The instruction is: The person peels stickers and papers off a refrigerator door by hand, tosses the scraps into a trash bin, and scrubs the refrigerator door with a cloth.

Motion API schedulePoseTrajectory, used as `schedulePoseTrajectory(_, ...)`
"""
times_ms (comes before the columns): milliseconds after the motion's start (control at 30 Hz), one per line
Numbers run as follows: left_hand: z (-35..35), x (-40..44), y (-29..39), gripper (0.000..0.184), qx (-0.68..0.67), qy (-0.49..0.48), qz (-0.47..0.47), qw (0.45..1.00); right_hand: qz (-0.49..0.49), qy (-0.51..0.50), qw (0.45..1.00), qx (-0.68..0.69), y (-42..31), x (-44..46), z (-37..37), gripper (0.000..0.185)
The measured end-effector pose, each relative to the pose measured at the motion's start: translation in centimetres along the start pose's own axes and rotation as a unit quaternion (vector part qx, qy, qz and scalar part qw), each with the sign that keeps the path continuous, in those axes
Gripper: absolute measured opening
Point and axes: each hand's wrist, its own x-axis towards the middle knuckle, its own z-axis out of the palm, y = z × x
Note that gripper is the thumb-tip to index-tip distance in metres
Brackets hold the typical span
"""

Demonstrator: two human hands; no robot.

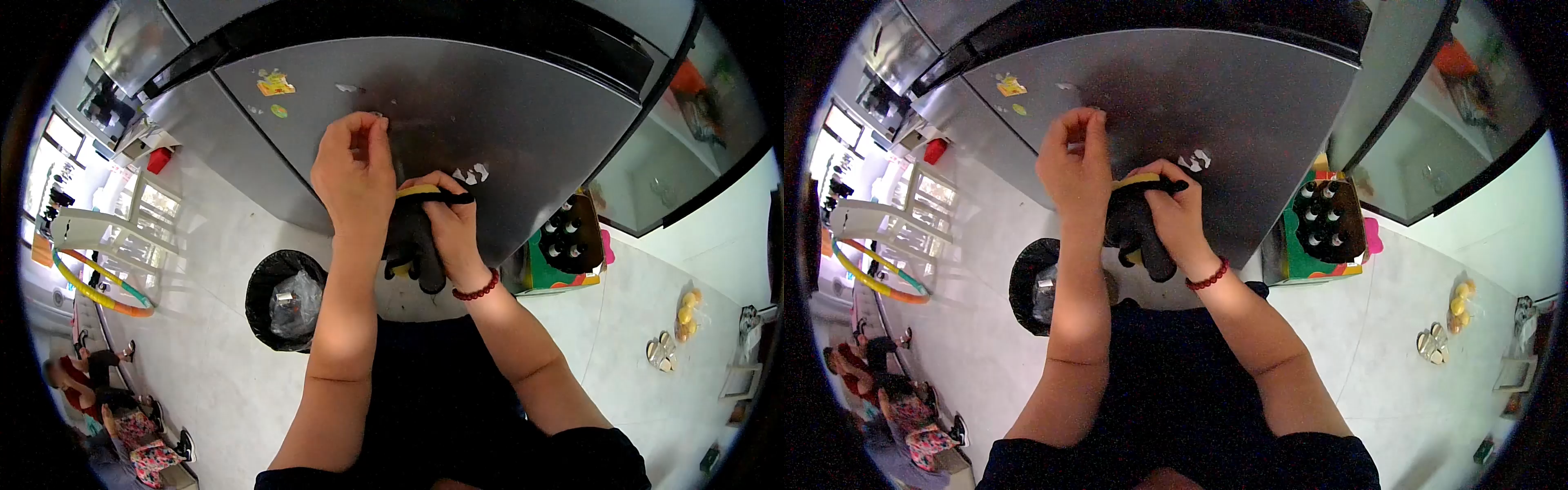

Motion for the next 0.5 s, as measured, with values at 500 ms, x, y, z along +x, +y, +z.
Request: schedulePoseTrajectory(500, -0.1, 0.2, -2.5, 0.007, -0.125, -0.039, -0.038, 0.991, 0.009, -0.018, 1.000, 0.003, 0.4, 0.3, 0.0, 0.025)
